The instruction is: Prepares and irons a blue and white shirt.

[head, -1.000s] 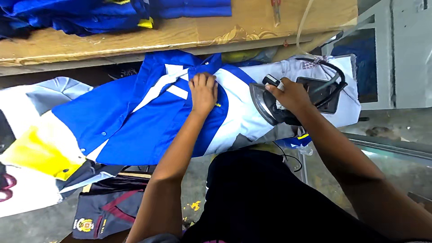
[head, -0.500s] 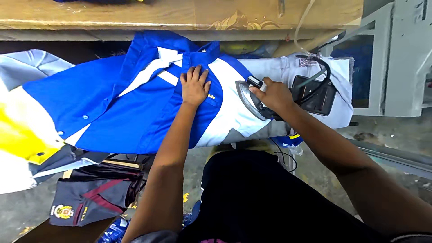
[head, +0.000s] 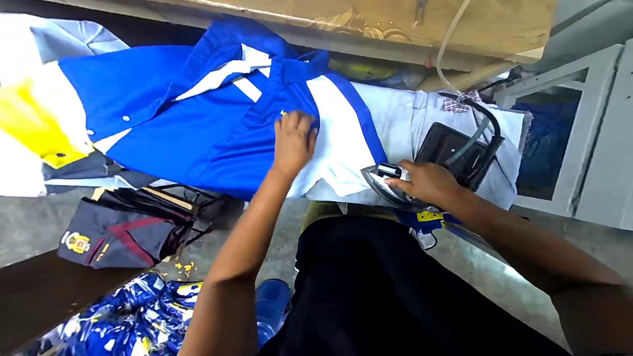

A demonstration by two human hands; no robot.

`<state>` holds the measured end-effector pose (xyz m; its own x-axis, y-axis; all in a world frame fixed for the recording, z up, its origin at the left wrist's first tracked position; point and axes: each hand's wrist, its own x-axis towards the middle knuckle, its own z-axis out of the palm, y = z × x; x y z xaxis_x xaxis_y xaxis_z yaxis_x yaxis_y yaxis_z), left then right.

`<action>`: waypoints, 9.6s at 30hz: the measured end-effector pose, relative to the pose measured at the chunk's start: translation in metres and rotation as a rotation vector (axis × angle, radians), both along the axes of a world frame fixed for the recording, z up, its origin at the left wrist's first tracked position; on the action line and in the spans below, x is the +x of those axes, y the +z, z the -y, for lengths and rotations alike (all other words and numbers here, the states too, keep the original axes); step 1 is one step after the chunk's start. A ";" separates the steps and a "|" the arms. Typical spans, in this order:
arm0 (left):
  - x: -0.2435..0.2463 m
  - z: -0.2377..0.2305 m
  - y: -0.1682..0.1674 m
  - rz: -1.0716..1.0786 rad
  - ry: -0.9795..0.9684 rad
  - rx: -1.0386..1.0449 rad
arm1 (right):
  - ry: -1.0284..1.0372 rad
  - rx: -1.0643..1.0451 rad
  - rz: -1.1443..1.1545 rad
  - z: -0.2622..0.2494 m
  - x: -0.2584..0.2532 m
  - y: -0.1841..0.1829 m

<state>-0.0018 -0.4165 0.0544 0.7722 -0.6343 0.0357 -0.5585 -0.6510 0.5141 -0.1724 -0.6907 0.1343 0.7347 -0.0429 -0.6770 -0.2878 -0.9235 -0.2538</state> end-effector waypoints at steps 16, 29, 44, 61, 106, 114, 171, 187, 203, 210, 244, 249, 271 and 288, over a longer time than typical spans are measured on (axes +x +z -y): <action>-0.207 0.028 -0.043 -0.353 0.526 0.006 | -0.111 -0.036 0.168 -0.025 0.030 -0.016; -0.186 0.035 -0.038 -0.670 0.820 0.069 | -0.017 -0.030 0.118 -0.039 0.052 -0.005; -0.213 0.032 -0.059 -0.785 0.955 -0.441 | 0.261 0.015 0.179 -0.064 0.051 -0.016; -0.205 0.012 -0.063 -0.550 0.907 -0.349 | 0.456 0.048 0.166 -0.067 0.031 -0.014; -0.090 -0.070 -0.043 -0.010 0.319 0.127 | 0.571 0.104 0.260 -0.065 0.019 -0.025; -0.089 -0.069 -0.034 -0.022 0.288 0.128 | 0.560 0.169 0.230 -0.079 0.019 -0.023; 0.057 0.000 -0.058 0.049 -0.158 0.146 | -0.293 -0.074 0.154 -0.055 -0.002 -0.015; 0.096 0.005 -0.085 0.056 -0.278 0.212 | -0.546 -0.090 0.121 -0.064 0.018 -0.013; 0.113 -0.003 -0.081 0.080 -0.357 0.204 | -0.605 -0.125 0.091 -0.077 0.104 -0.007; 0.114 -0.002 -0.081 0.056 -0.365 0.175 | -0.534 -0.108 0.098 -0.063 0.079 -0.001; 0.119 -0.028 -0.091 0.152 -0.184 0.120 | -0.551 -0.092 0.182 -0.060 0.119 -0.010; 0.120 -0.029 -0.094 0.172 -0.191 0.103 | -0.606 -0.094 0.224 -0.057 0.169 -0.012; 0.118 -0.029 -0.092 0.214 -0.174 0.121 | -0.426 -0.079 0.126 -0.054 0.024 -0.015; -0.059 -0.034 -0.004 -0.135 0.149 0.006 | -0.138 0.097 -0.016 0.050 -0.030 0.018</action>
<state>-0.0605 -0.3820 0.0501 0.8551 -0.5125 -0.0777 -0.3820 -0.7244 0.5739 -0.2026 -0.7411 0.1525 0.7152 -0.0766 -0.6947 -0.4150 -0.8463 -0.3340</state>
